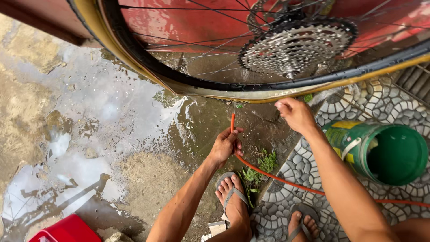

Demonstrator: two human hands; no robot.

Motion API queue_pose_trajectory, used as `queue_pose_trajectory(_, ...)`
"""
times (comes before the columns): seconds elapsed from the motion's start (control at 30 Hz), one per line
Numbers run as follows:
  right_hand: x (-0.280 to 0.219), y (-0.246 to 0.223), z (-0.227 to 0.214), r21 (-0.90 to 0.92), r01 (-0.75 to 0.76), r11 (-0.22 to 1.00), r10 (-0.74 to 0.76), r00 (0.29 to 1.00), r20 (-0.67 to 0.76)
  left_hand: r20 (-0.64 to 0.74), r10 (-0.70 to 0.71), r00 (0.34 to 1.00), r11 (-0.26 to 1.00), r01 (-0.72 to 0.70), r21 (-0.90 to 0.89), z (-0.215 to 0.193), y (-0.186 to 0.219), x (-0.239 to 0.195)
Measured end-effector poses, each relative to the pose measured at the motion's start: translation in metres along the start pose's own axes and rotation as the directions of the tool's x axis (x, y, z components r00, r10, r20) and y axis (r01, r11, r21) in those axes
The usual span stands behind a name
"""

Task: The person scrubs the cassette and spokes of a bicycle wheel with a red brush, then rinses the wheel with a hose. The person continues to rinse the tire and rim while rotating the wheel to clean different sections.

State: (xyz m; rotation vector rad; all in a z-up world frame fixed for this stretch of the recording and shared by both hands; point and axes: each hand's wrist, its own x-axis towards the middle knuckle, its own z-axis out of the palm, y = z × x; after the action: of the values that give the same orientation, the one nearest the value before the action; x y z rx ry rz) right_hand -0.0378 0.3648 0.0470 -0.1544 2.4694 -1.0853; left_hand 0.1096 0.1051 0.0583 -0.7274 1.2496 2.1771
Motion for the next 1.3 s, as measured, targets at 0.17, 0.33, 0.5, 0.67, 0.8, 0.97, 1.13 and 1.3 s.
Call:
queue_pose_trajectory(0.17, -0.022, 0.042, -0.018, -0.019, -0.175, 0.984, 0.174, 0.985, -0.003, 0.025, -0.017, 1.000, 0.997, 0.015, 0.079, 0.011, -0.006, 0.001)
queue_pose_trajectory(0.33, -0.021, 0.061, -0.020, 0.196, -0.239, 0.951, 0.258, 0.963, -0.075, 0.052, -0.028, 0.998, 0.989, 0.020, 0.149, 0.022, -0.010, 0.005)
queue_pose_trajectory(0.5, -0.027, 0.065, -0.026, 0.100, -0.477, 0.873, 0.486, 0.867, -0.110, 0.046, -0.063, 0.997, 0.974, 0.051, 0.220, 0.031, -0.014, 0.010)
queue_pose_trajectory(0.67, -0.039, 0.054, -0.024, -0.066, -0.194, 0.979, 0.174, 0.956, -0.236, 0.062, -0.073, 0.995, 0.960, 0.053, 0.274, 0.041, -0.007, 0.004)
queue_pose_trajectory(0.8, -0.048, 0.029, -0.004, 0.466, -0.312, 0.828, 0.330, 0.943, 0.044, 0.065, -0.146, 0.987, 0.947, 0.120, 0.298, 0.059, 0.003, 0.001)
queue_pose_trajectory(0.97, -0.010, 0.001, 0.034, 0.713, -0.318, 0.624, 0.298, 0.941, 0.159, 0.203, -0.134, 0.970, 0.912, 0.040, 0.409, 0.080, 0.011, -0.005)
queue_pose_trajectory(1.13, 0.036, 0.007, 0.053, 0.603, -0.391, 0.695, 0.281, 0.920, 0.272, 0.336, -0.163, 0.928, 0.858, -0.035, 0.512, 0.092, 0.014, -0.016)
queue_pose_trajectory(1.3, 0.031, 0.013, 0.053, 0.221, -0.397, 0.891, 0.387, 0.918, 0.086, 0.353, -0.078, 0.933, 0.737, -0.184, 0.650, 0.085, 0.009, -0.001)
